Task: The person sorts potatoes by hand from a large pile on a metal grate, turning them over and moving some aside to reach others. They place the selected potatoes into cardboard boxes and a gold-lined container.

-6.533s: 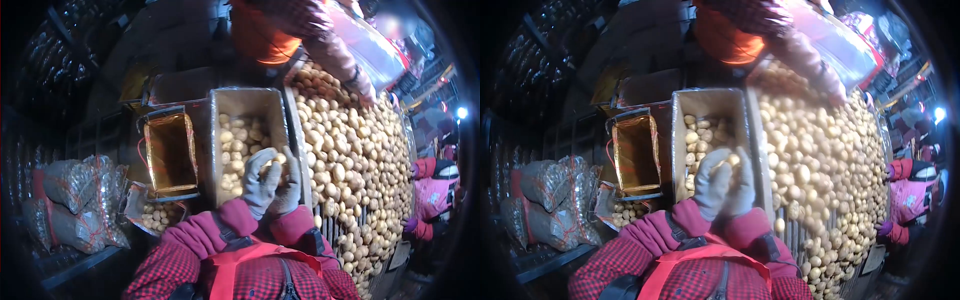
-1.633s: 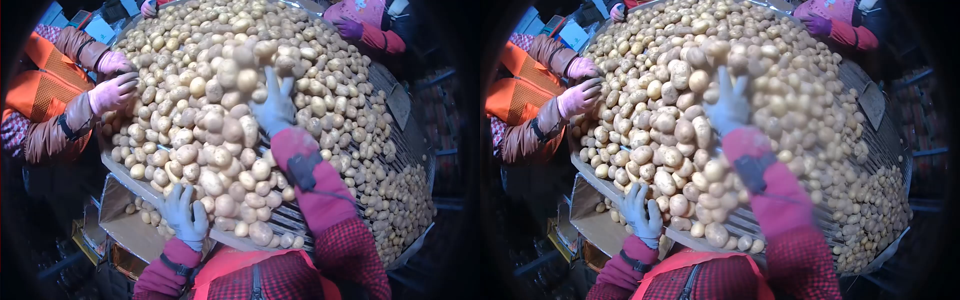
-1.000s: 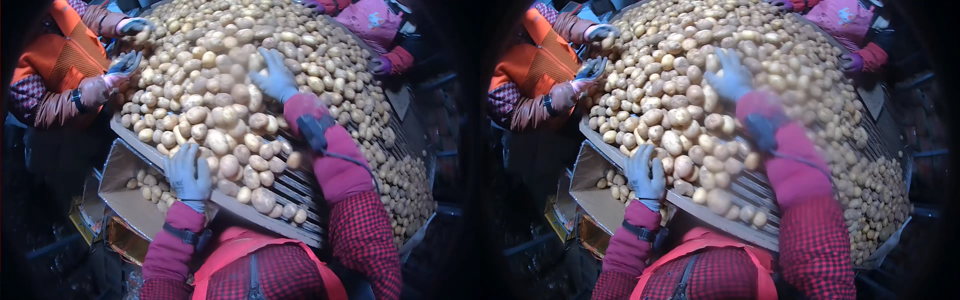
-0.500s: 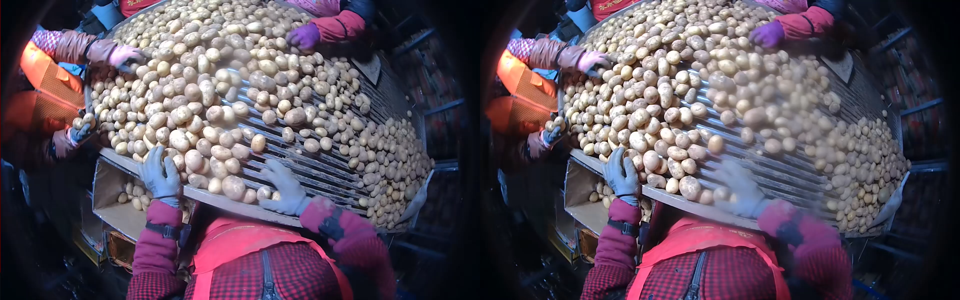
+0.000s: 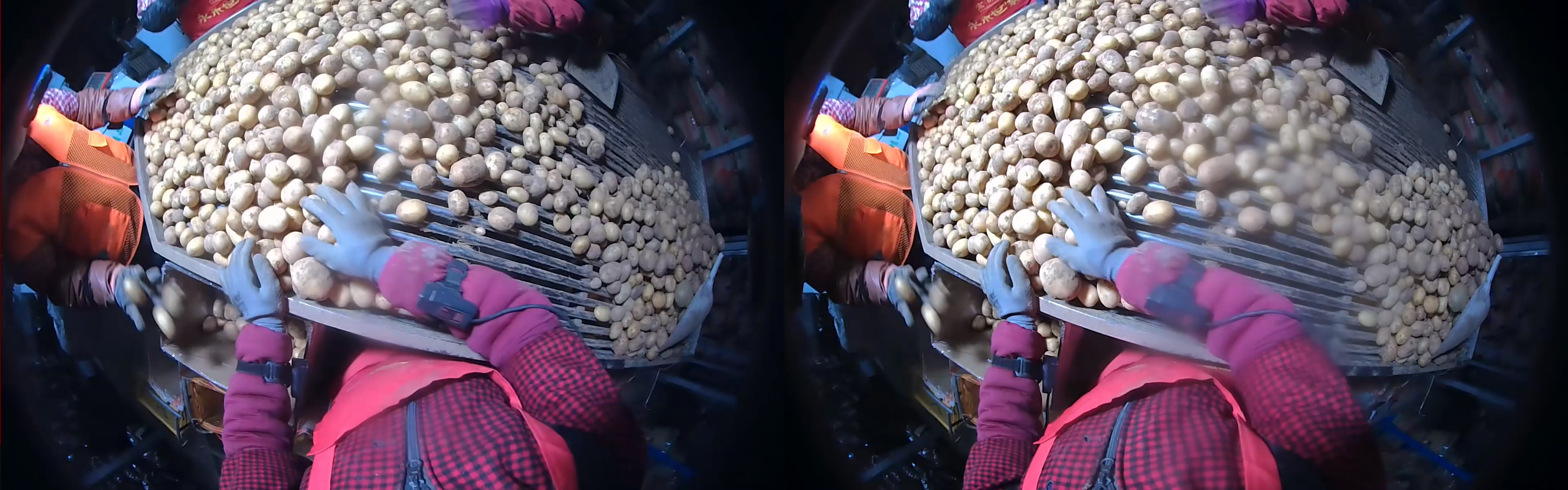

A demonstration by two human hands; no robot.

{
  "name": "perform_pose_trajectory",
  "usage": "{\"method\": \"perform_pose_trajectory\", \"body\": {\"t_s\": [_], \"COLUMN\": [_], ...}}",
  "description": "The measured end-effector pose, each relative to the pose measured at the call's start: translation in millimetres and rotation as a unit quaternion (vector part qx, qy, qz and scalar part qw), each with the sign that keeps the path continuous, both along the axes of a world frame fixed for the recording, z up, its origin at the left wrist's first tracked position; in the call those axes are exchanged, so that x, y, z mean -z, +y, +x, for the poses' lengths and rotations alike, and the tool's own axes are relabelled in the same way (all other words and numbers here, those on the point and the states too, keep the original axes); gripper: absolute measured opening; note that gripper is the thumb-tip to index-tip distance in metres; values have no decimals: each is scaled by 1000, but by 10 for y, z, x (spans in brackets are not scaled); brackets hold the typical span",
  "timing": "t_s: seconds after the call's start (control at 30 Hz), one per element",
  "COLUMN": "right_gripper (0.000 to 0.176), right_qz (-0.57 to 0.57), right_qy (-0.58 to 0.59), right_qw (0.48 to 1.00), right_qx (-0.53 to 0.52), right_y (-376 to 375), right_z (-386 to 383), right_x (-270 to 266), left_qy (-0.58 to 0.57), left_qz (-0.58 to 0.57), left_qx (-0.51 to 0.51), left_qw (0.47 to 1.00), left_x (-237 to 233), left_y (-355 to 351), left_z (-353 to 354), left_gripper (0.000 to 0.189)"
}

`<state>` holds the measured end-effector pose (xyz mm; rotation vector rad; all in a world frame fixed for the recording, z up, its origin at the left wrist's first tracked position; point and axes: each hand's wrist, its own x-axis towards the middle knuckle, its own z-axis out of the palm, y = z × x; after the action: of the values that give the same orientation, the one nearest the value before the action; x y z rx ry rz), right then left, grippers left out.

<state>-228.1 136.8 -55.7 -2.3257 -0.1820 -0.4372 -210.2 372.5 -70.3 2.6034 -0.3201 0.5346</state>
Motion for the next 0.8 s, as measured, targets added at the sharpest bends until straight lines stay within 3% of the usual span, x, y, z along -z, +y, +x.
{"method": "perform_pose_trajectory", "body": {"t_s": [0.1, 0.13, 0.2, 0.3, 0.4, 0.43, 0.6, 0.67, 0.77, 0.8], "right_gripper": [60, 60, 59, 52, 46, 43, 44, 49, 56, 57], "right_qz": [-37, -52, -97, -102, 38, 6, -56, -87, -141, -175], "right_qy": [-37, 1, 8, 18, 95, 59, -87, -85, 55, 45], "right_qw": [998, 998, 993, 995, 993, 996, 992, 980, 978, 974], "right_qx": [-22, -18, 69, 3, -66, -61, 71, 157, 146, 137], "right_y": [-300, -486, -770, -989, -1103, -1133, -1705, -2025, -2271, -2276], "right_z": [-216, -257, -454, -788, -972, -994, -837, -734, -498, -477], "right_x": [-51, -96, 34, -119, -304, -334, -382, -396, -270, -200], "left_qy": [2, 7, 0, -6, -12, -20, -4, 2, 29, 24], "left_qz": [-17, -37, -31, -29, -31, -35, -21, -17, -6, -9], "left_qx": [-2, -3, -2, 3, 10, 9, 0, -2, -14, -8], "left_qw": [1000, 999, 1000, 1000, 999, 999, 1000, 1000, 999, 1000], "left_x": [6, 16, 30, 3, -26, -3, 70, 51, 12, 18], "left_y": [4, -6, 5, 0, -14, -15, 26, 19, 3, -8], "left_z": [-5, -13, -1, -11, -15, -13, 15, 8, -7, 4], "left_gripper": [34, 34, 34, 33, 32, 32, 35, 36, 37, 37]}}
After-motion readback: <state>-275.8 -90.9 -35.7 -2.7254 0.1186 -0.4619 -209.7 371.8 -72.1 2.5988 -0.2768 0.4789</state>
